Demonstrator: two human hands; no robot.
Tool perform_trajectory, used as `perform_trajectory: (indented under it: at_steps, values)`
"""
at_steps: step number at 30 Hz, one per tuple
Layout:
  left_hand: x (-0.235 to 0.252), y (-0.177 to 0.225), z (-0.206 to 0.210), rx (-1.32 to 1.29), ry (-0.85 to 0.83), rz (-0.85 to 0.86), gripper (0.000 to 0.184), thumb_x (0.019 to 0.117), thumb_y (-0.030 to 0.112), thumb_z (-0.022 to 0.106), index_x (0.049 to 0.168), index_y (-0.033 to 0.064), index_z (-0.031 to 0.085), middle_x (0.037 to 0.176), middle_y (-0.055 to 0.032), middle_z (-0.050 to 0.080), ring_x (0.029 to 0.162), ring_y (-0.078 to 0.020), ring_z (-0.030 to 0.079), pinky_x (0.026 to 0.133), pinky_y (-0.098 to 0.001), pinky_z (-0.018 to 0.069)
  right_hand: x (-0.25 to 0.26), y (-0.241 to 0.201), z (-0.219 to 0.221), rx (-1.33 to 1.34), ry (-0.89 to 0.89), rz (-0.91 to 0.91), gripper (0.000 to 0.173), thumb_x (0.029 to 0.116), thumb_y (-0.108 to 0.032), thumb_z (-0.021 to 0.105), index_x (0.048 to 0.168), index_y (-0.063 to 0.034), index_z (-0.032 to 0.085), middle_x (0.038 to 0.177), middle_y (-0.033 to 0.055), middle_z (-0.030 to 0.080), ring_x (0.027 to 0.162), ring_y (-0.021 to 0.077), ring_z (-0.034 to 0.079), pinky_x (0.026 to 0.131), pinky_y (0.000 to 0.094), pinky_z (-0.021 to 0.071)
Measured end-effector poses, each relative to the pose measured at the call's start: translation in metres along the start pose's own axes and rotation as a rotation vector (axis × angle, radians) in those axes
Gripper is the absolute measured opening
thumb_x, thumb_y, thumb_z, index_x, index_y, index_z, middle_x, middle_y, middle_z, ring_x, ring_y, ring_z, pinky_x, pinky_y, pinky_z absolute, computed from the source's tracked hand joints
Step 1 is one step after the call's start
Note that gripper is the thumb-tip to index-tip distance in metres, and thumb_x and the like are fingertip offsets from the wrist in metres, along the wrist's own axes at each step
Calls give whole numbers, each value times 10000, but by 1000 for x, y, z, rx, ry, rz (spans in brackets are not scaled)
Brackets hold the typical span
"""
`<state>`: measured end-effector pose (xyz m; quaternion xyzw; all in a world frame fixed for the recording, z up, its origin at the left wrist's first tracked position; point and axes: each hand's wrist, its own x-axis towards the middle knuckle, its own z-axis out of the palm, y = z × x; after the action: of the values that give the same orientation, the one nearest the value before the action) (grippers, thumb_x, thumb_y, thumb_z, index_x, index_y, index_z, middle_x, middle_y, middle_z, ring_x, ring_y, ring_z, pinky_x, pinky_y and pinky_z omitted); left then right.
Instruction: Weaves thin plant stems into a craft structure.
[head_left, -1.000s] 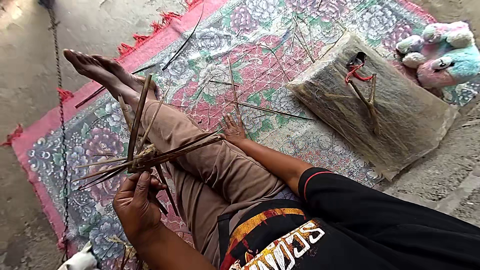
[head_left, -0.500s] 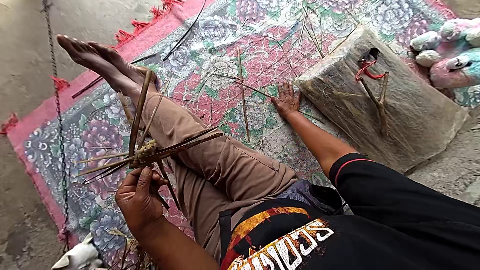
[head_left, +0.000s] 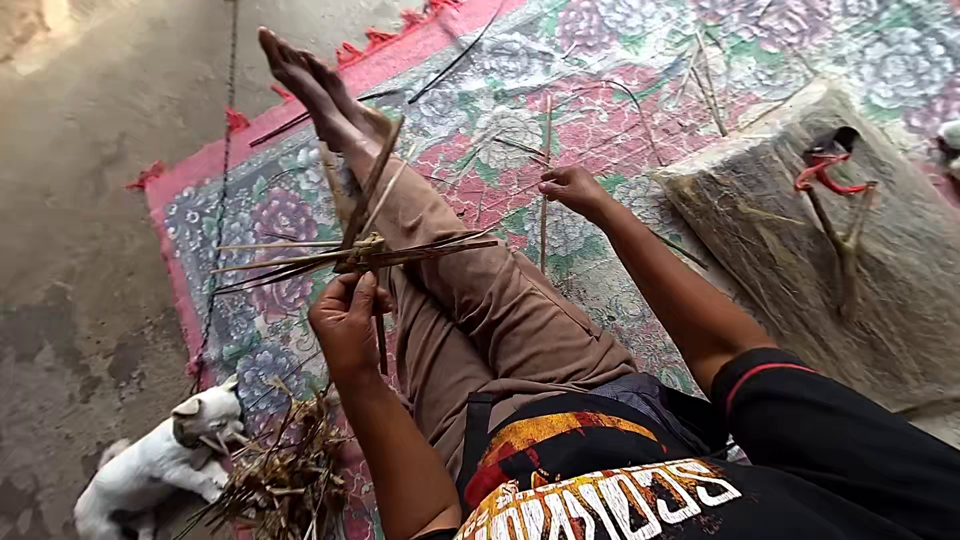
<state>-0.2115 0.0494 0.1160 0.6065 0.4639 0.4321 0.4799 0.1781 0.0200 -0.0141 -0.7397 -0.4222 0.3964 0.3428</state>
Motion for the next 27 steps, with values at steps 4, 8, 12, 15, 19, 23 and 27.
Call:
perform_trajectory:
  at_steps: [4, 8, 12, 15, 19, 23, 27]
  values:
    - [-3, -6, 1, 63, -48, 62, 65, 1027, 120, 600, 1031, 80, 651, 760, 54, 680, 603, -41, 636, 594, -214, 570, -69, -90, 26, 210, -6, -428, 283, 1039, -137, 550, 1222, 46, 664, 1134, 153, 716, 982, 175, 701, 932, 366, 561]
    - [-6, -2, 3, 76, -62, 52, 65, 1022, 122, 613, 1022, 76, 659, 772, 50, 692, 624, -49, 652, 614, -226, 581, -106, -149, 71, 156, -87, -700, 254, 1028, -147, 573, 1153, 24, 715, 1113, 136, 726, 996, 178, 711, 918, 375, 581]
    - [-9, 6, 3, -5, -99, 52, 68, 1021, 87, 592, 1030, 76, 659, 766, 60, 691, 636, -55, 664, 637, -242, 599, -104, -170, 115, 160, -114, -754, 246, 1032, -179, 580, 1041, 5, 742, 929, 121, 732, 865, 218, 700, 835, 478, 558]
    - [-11, 10, 3, -31, -89, 69, 68, 1020, 75, 582, 1019, 89, 649, 748, 73, 681, 618, -45, 654, 617, -229, 590, -112, -177, 130, 278, -98, -716, 225, 1023, -142, 587, 968, 31, 721, 786, 107, 689, 724, 202, 657, 736, 463, 546]
    - [-13, 13, 7, -60, -102, 93, 66, 1020, 75, 589, 1026, 96, 651, 754, 79, 683, 617, -32, 653, 608, -213, 586, -122, -179, 138, 479, -90, -696, 168, 1011, -60, 582, 950, 69, 670, 715, 81, 605, 618, 115, 540, 624, 318, 479]
    - [-19, 16, 13, -70, -109, 101, 74, 1024, 84, 585, 1029, 94, 658, 760, 70, 686, 613, -36, 648, 601, -204, 579, -126, -172, 142, 619, -79, -710, 165, 1014, -29, 558, 950, 77, 667, 732, 66, 617, 630, 69, 540, 633, 268, 484]
    - [-18, 17, 14, -141, -95, 137, 104, 1024, 63, 560, 1010, 90, 659, 744, 60, 689, 616, -45, 657, 609, -216, 587, -131, -172, 149, 705, -88, -703, 219, 1041, -63, 526, 1047, 89, 684, 754, 57, 636, 608, 43, 534, 600, 232, 481]
